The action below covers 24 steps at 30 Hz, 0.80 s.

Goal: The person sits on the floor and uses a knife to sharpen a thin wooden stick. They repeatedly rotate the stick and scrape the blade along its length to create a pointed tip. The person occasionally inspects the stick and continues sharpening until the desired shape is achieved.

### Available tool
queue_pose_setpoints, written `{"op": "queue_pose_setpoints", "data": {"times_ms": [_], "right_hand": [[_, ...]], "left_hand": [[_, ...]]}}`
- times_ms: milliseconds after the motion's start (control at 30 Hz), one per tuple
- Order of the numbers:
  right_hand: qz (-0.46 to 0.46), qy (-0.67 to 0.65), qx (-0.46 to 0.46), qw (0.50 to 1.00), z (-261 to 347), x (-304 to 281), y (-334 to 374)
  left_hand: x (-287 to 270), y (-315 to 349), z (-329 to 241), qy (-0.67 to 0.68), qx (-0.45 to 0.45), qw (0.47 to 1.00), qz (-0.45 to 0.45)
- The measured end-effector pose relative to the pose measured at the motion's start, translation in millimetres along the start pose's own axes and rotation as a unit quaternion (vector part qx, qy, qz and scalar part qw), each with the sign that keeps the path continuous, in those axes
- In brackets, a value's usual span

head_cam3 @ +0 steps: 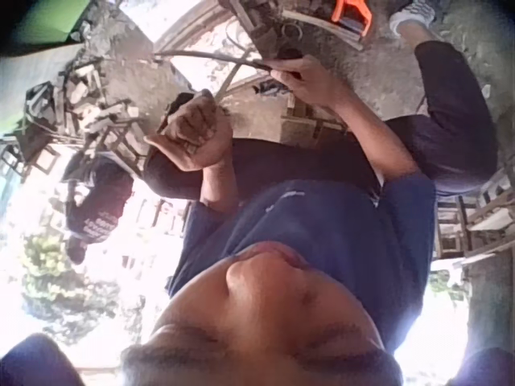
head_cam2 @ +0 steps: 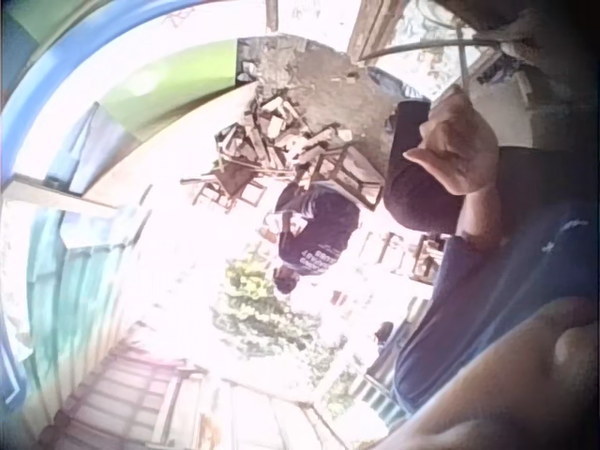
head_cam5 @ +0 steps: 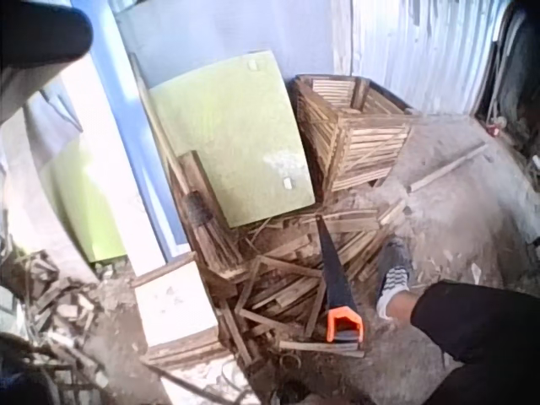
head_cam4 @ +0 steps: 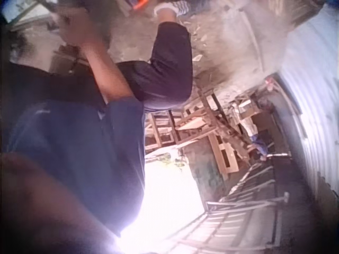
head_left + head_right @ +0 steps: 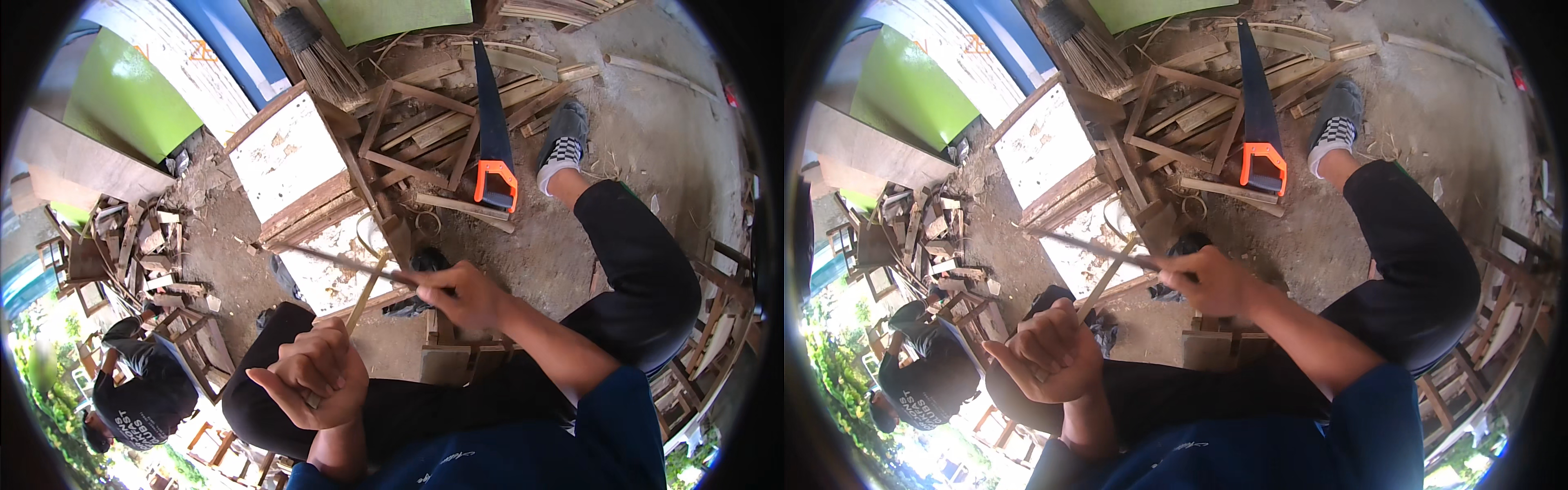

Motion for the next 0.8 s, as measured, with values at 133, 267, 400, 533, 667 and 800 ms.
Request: {"op": "queue_pose_setpoints", "data": {"times_ms": [133,267,400,533,667,800], "right_hand": [[0.004,-0.021,-0.004,1.000,-18,-3,-11],[-0.008,0.026,0.003,1.000,-31,-9,-21],[0.004,0.091,-0.047,0.995,-28,-17,-18],[-0.019,0.193,-0.054,0.979,-22,-21,-14],[-0.165,0.176,-0.196,0.951,7,-16,-16],[-0.149,-0.083,-0.043,0.984,43,-27,-1]], "left_hand": [[-7,-3,3,0.066,-0.004,0.998,-0.010],[-10,-6,6,0.066,0.016,0.997,-0.029],[-16,-11,2,0.120,0.007,0.988,-0.094],[-25,-19,-34,0.151,0.067,0.984,-0.066],[-37,-31,-49,0.248,0.068,0.957,-0.136],[-25,-32,-43,0.426,0.037,0.903,-0.034]]}}
Point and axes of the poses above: each hand's wrist, its own y-axis away from the middle knuckle, its own x-axis out of the palm, z = x × y, the point moved 3 cm from there along -y, towards the middle knuckle, and after that the axes turned 5 degrees about y, right-handed, at the moved point
